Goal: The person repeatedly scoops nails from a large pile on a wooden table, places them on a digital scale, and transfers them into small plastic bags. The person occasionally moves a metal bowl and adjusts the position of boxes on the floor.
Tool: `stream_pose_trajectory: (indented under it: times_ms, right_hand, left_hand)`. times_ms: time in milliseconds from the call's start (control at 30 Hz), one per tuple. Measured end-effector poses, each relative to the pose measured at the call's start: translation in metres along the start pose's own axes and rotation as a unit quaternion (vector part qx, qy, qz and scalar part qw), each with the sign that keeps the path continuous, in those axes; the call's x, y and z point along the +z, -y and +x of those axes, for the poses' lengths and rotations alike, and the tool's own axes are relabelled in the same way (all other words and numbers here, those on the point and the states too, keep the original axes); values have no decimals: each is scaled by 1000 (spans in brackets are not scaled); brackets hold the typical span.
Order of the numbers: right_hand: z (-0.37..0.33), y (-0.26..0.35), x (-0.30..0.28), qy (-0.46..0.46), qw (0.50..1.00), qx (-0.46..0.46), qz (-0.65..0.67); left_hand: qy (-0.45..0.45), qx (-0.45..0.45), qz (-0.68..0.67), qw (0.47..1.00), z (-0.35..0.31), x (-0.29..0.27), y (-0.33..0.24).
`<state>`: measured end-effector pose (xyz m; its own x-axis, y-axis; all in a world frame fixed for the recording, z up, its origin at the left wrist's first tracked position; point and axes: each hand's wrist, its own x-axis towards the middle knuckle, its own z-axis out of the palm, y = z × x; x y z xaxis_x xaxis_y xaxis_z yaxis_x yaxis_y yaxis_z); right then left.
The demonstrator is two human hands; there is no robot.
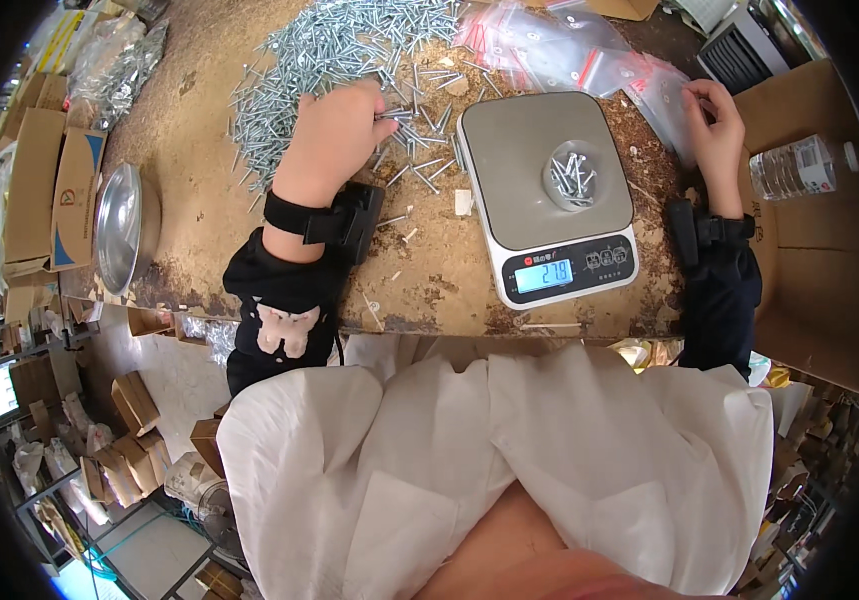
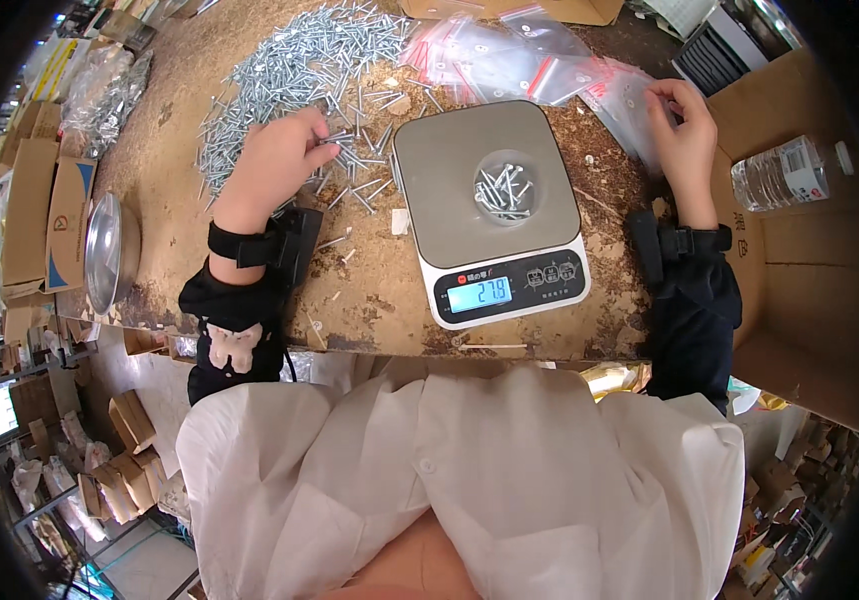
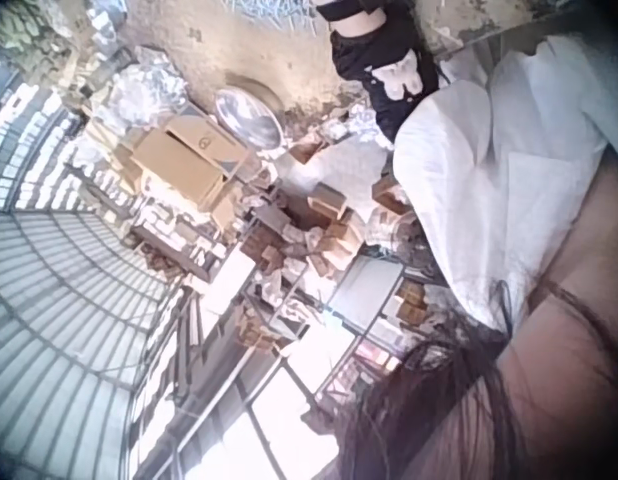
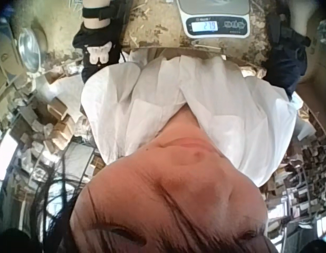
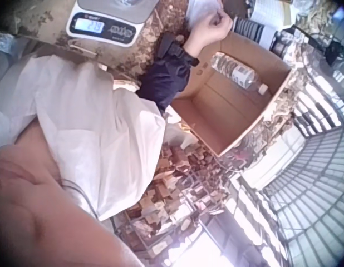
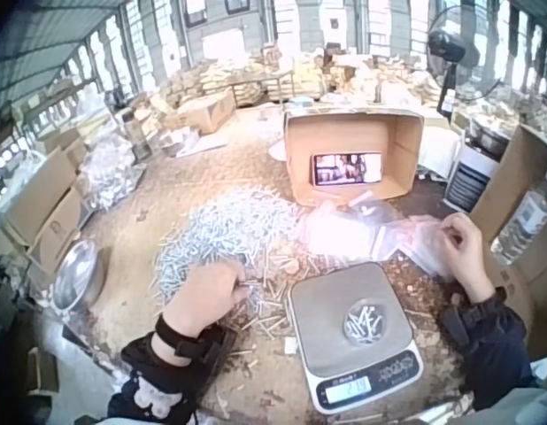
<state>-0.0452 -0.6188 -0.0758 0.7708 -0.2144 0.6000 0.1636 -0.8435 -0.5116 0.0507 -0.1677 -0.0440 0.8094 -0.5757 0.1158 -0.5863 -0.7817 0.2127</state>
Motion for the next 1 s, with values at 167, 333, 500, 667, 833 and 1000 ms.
stream_pose_trajectory:
  times_ms: [167,333,500,667,833,1000]
  right_hand:
    - [0,26,-2,-10,1000,-28,4]
    - [-1,27,-5,-5,999,-44,1]
    - [-1,36,-4,4,999,-47,-2]
    - [-2,47,-5,3,999,-40,-7]
    - [-3,53,-6,12,999,-44,-9]
    - [-2,56,-6,24,999,-47,-2]
  left_hand:
    - [-7,37,-62,997,3,8,13]
    - [15,40,-110,993,9,5,19]
    - [-24,62,-78,995,7,8,13]
    - [-17,88,-74,993,11,6,7]
    - [-7,83,-123,989,8,0,2]
    - [-17,78,-138,987,0,-4,0]
